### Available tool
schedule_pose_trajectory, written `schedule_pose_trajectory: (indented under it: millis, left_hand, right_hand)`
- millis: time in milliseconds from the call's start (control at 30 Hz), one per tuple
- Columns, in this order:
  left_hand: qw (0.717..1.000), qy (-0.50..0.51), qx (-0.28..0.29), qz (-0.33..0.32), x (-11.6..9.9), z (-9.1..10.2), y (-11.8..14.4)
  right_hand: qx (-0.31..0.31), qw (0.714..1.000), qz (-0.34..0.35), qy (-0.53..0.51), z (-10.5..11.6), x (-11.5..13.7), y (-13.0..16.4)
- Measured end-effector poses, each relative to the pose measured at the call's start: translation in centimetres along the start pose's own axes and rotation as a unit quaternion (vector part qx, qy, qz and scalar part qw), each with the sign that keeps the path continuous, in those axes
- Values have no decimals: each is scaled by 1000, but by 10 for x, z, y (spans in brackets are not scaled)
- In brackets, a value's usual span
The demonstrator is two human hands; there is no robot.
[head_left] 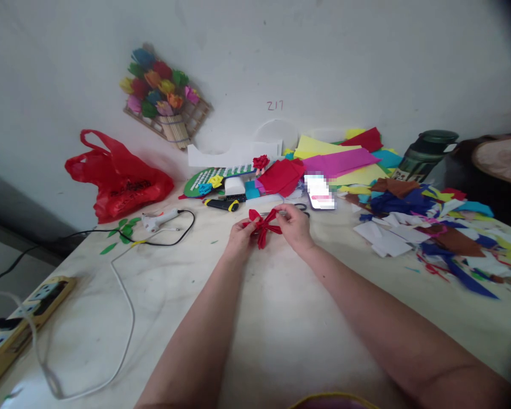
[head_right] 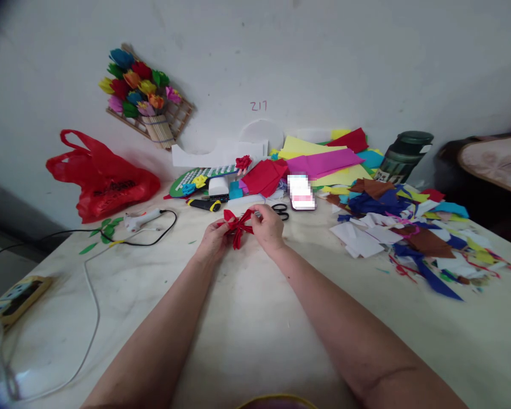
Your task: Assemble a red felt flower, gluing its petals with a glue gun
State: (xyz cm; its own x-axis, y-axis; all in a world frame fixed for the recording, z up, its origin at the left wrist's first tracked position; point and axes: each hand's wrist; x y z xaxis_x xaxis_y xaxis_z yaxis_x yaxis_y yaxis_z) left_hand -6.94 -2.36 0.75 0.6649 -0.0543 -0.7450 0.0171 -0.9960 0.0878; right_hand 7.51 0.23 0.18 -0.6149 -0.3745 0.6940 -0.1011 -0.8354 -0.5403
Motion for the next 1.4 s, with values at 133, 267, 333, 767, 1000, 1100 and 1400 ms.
schedule_pose_trajectory:
  millis: [133, 267, 333, 767, 1000, 1100, 1400]
  left_hand:
    - [1000, -26, -6, -3, 0, 3, -2]
    - [999, -32, -2, -10, 1, 5, -4]
    - [999, -32, -1, -11, 1, 5, -4]
    - [996, -75, -14, -40, 2, 6, -7]
    - [988, -113, -57, -94, 3, 7, -9]
    - [987, -114, -62, -95, 5, 7, -10]
    - [987, -108, -70, -97, 9, 4, -10]
  right_hand:
    - [-28, 982, 138, 123, 9, 3, 0]
    - [-33, 963, 196, 182, 11, 2, -1]
    - [-31, 957, 214, 194, 11, 1, -1]
    - [22, 928, 268, 256, 16, 3, -9]
    - [38, 927, 275, 252, 16, 12, -7]
    - [40, 917, 280, 281, 15, 17, -5]
    - [89, 956, 160, 228, 7, 15, 1]
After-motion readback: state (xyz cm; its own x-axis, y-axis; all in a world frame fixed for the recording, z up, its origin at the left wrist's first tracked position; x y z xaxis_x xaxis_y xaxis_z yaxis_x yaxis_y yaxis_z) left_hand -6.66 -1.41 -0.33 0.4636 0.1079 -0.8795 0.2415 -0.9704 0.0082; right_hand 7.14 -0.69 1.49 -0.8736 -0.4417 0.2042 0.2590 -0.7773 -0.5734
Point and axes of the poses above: each hand's wrist, its own y-axis away from the middle knuckle, its own z-axis out of the back of the hand, x = y × z, and after that the axes turned 13 degrees about y, right-handed
